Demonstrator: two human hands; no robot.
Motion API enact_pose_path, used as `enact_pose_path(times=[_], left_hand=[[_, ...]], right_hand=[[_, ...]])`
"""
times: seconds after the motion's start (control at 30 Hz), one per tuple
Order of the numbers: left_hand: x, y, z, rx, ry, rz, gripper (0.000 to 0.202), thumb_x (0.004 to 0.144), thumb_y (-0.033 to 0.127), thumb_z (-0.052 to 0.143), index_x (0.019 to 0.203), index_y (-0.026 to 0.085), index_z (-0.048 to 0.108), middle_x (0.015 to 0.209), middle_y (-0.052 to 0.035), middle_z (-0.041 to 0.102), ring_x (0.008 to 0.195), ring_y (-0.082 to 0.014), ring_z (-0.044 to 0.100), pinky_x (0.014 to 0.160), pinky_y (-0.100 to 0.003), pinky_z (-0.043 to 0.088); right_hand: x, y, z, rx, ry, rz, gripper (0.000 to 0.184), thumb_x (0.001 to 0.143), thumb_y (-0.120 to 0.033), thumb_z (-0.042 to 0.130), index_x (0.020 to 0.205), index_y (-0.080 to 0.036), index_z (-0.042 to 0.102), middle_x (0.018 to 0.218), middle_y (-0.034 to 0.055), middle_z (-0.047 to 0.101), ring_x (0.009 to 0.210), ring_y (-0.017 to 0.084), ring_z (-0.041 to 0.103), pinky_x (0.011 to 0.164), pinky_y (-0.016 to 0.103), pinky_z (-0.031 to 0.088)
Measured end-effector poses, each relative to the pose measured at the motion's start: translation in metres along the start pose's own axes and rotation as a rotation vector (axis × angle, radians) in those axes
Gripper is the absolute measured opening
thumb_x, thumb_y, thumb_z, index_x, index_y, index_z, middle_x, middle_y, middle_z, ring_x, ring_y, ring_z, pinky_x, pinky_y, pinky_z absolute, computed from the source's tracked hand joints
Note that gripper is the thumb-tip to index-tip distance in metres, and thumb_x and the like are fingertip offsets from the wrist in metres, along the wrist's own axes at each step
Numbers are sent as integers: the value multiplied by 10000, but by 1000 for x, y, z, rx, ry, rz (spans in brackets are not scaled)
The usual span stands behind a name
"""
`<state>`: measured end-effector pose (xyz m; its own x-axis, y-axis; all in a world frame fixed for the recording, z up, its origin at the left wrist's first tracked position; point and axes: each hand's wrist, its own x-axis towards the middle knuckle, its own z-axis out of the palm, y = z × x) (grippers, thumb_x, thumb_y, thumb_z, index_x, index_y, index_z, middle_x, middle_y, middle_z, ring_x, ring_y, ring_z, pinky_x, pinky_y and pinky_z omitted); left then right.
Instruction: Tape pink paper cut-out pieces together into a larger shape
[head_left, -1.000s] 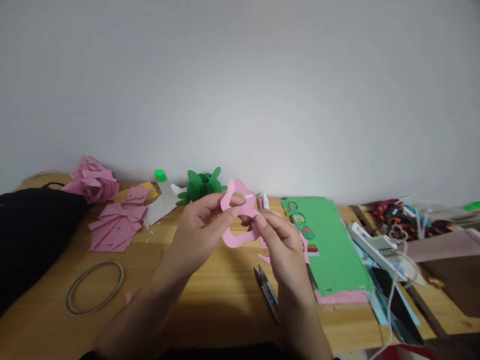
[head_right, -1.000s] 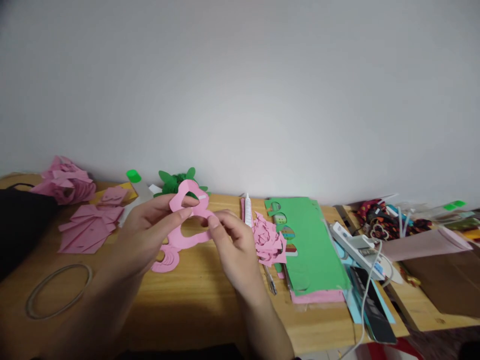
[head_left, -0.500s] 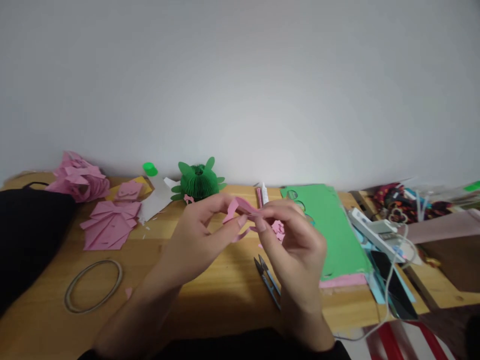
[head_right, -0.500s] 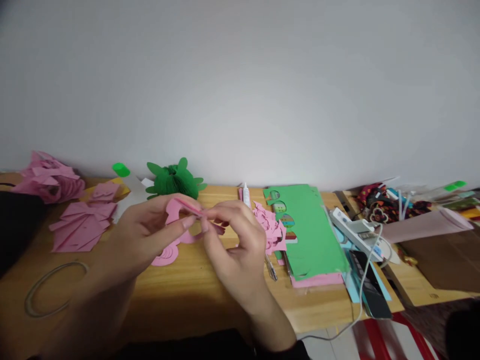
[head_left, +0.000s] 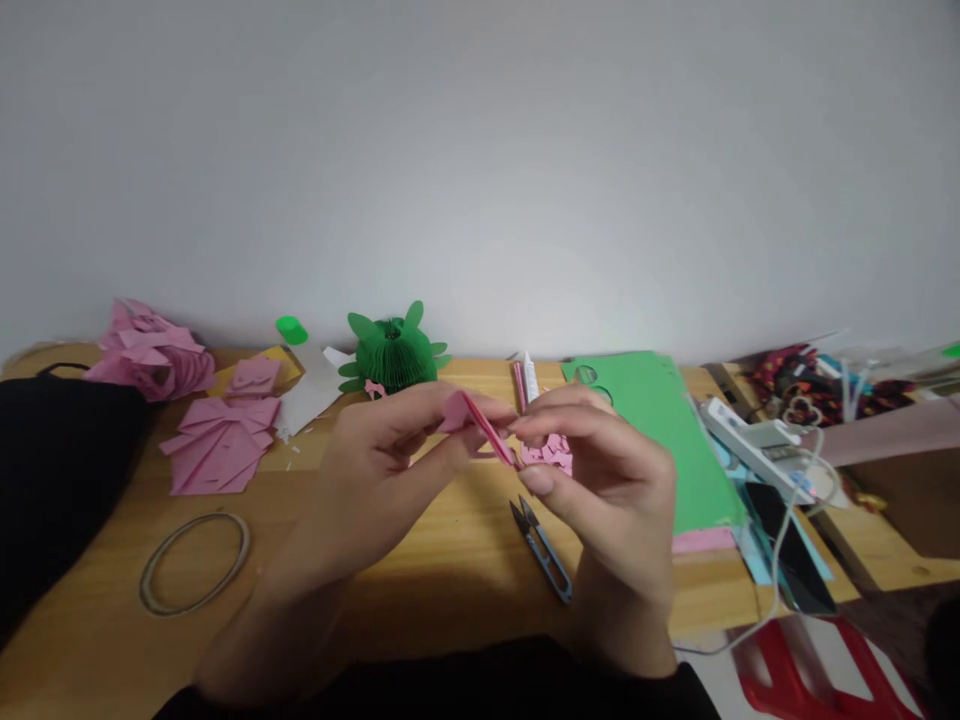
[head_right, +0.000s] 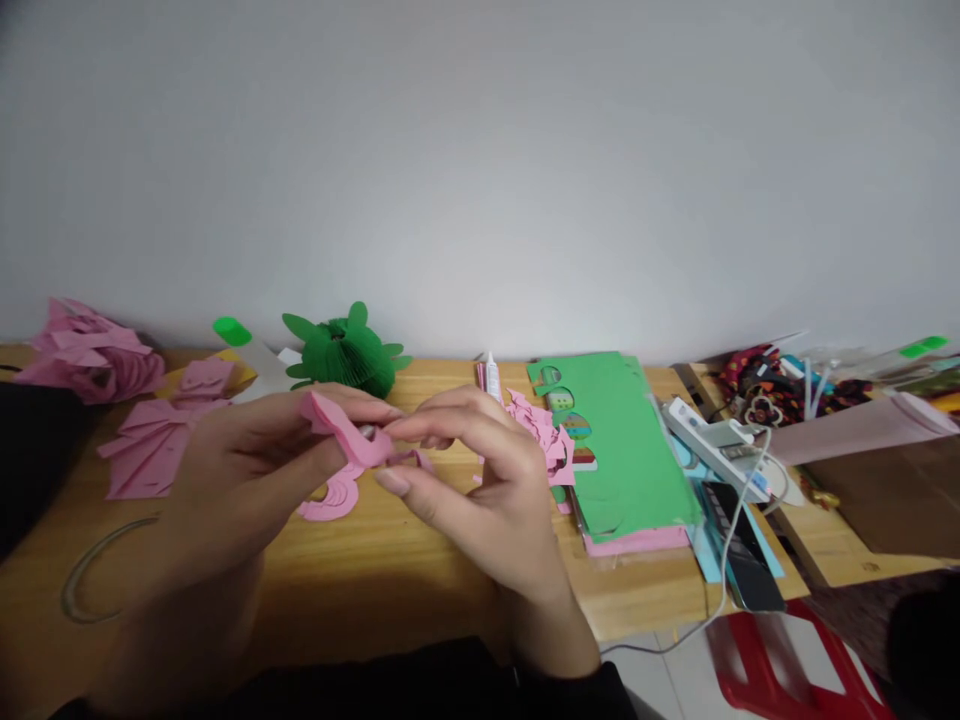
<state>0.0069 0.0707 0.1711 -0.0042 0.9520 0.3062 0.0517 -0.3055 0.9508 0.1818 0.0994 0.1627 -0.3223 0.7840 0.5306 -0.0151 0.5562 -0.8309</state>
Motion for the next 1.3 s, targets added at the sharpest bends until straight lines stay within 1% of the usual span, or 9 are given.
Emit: enact_pose_path(times=[0.1, 0.27, 0.37, 0.53, 0.67, 0.9, 1.03, 1.17, 1.3], left_hand=[[0, 1, 1, 40, -2, 3, 197, 854, 137, 628, 905, 258, 774, 858, 18, 763, 742, -123, 661, 697, -229, 515], [0, 2, 4, 94, 6, 7, 163, 861, 156, 607, 876, 208, 761, 816, 2, 741, 740, -129, 643, 662, -224, 487], [-2, 0, 4, 122, -6, 6, 157, 871, 161, 598, 867, 191, 752, 776, -2, 711, 695, -127, 611, 649, -238, 472], [-4, -2, 4, 62, -36, -15, 159, 870, 152, 591, 860, 214, 737, 836, 8, 730, 799, -143, 652, 725, -239, 492], [-2, 0, 5, 136, -20, 13, 162, 863, 145, 581, 754, 185, 694, 701, 20, 662, 658, -117, 568, 627, -230, 441], [-2, 6, 6, 224, -38, 52, 233, 852, 118, 509, 734, 213, 687, 633, 17, 629, 605, -132, 540, 608, -252, 428], [-2, 6, 5, 169, -50, 24, 221, 857, 145, 538, 754, 239, 710, 679, 9, 669, 632, -147, 579, 640, -266, 468], [1, 6, 4, 57, -111, -45, 214, 849, 135, 554, 768, 224, 730, 696, 5, 680, 646, -139, 601, 580, -219, 486], [1, 3, 4, -73, -145, -100, 190, 868, 171, 571, 829, 225, 749, 764, -8, 702, 703, -145, 647, 593, -204, 527]], right_hand=[[1, 2, -1, 33, -20, 2, 180, 836, -287, 750, 1014, -309, 739, 843, 4, 668, 826, 183, 576, 747, 357, 475], [3, 4, -2, 48, -55, 16, 267, 759, -372, 814, 1006, -299, 747, 851, 2, 642, 788, 172, 544, 732, 348, 463], [4, 5, -2, 32, -57, 29, 229, 768, -371, 806, 977, -295, 750, 826, 2, 641, 775, 173, 550, 725, 348, 466], [7, 6, -2, 37, -55, 38, 150, 786, -372, 788, 896, -280, 744, 779, 3, 654, 754, 178, 561, 703, 350, 470], [6, 6, 0, 22, -52, 32, 244, 729, -405, 829, 911, -275, 731, 759, -6, 607, 750, 180, 543, 690, 349, 448], [5, 8, 1, 56, -62, 19, 195, 773, -343, 805, 950, -292, 740, 752, -23, 564, 729, 160, 511, 685, 328, 424], [6, 10, -2, 96, -103, 11, 192, 784, -376, 792, 962, -316, 753, 741, -16, 585, 731, 166, 519, 679, 332, 437], [8, 12, -3, 159, -136, 15, 203, 788, -397, 784, 980, -335, 760, 741, -16, 599, 726, 162, 525, 676, 325, 452], [7, 14, -3, 202, -132, 38, 207, 801, -403, 771, 1002, -355, 766, 745, -12, 600, 735, 160, 531, 684, 321, 470]])
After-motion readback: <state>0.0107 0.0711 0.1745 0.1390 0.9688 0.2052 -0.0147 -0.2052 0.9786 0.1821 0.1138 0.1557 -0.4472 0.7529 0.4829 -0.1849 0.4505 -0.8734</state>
